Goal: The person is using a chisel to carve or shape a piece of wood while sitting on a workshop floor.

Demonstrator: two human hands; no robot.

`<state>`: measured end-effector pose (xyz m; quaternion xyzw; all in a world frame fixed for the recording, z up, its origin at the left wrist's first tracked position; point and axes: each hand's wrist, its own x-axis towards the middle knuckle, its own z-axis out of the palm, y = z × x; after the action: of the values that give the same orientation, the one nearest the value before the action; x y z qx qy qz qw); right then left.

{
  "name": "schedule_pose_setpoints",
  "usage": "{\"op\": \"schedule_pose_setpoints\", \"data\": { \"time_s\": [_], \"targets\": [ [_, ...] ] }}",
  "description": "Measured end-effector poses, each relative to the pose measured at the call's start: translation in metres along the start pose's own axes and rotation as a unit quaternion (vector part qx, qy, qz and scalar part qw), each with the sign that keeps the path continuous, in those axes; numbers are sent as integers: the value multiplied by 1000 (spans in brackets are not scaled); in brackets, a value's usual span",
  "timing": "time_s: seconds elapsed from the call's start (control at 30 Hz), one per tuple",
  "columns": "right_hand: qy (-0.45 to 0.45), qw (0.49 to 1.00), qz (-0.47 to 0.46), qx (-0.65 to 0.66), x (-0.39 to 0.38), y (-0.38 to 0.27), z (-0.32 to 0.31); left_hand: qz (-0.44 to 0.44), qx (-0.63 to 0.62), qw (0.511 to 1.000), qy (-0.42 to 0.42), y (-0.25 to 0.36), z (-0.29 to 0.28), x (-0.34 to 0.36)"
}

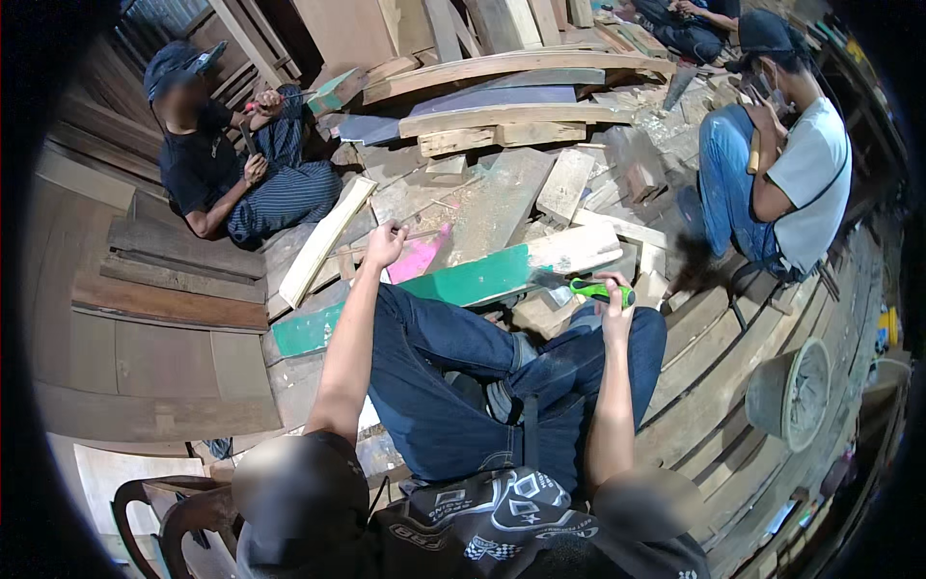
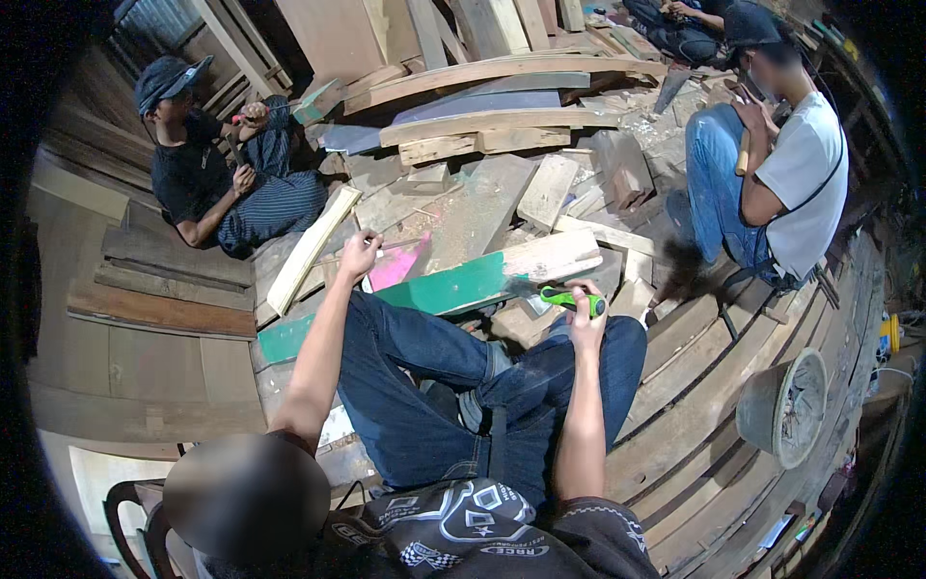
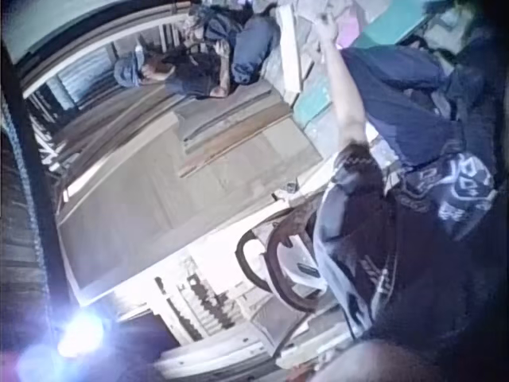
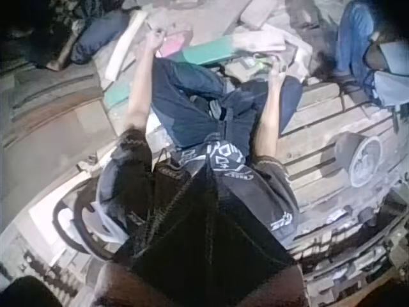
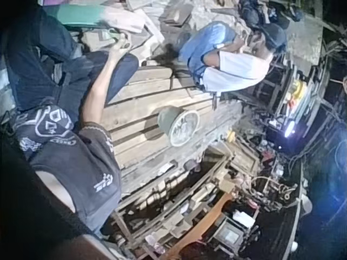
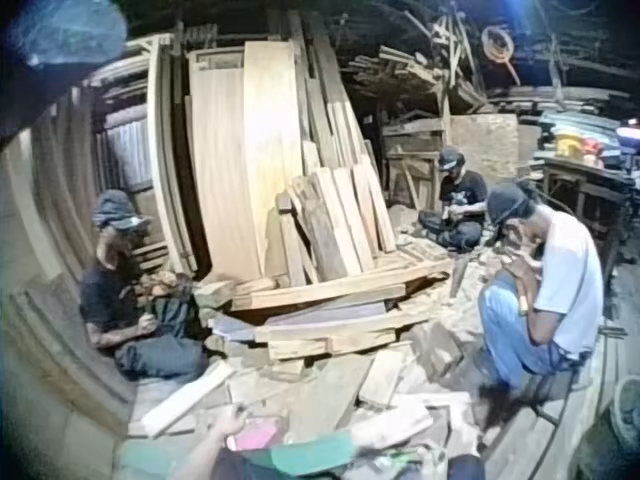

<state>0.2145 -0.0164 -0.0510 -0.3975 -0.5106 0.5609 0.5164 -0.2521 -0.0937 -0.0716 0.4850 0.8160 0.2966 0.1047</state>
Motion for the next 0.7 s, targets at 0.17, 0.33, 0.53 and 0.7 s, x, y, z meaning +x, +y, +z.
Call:
{"op": "schedule_pose_setpoints", "data": {
  "time_s": [0.17,0.33,0.53,0.7],
  "targets": [
    [59,993,100,29,1,9,-5,-28,-30,999,26,10,-9,-7],
    [-2,994,80,70,5,12,-10,17,-3,999,37,-5,-3,-2],
    [16,995,23,98,5,-3,-7,-16,-18,1000,16,4,-11,-1],
    [-14,998,48,34,8,4,1,-12,-23,999,28,7,-7,0]
  ]
}}
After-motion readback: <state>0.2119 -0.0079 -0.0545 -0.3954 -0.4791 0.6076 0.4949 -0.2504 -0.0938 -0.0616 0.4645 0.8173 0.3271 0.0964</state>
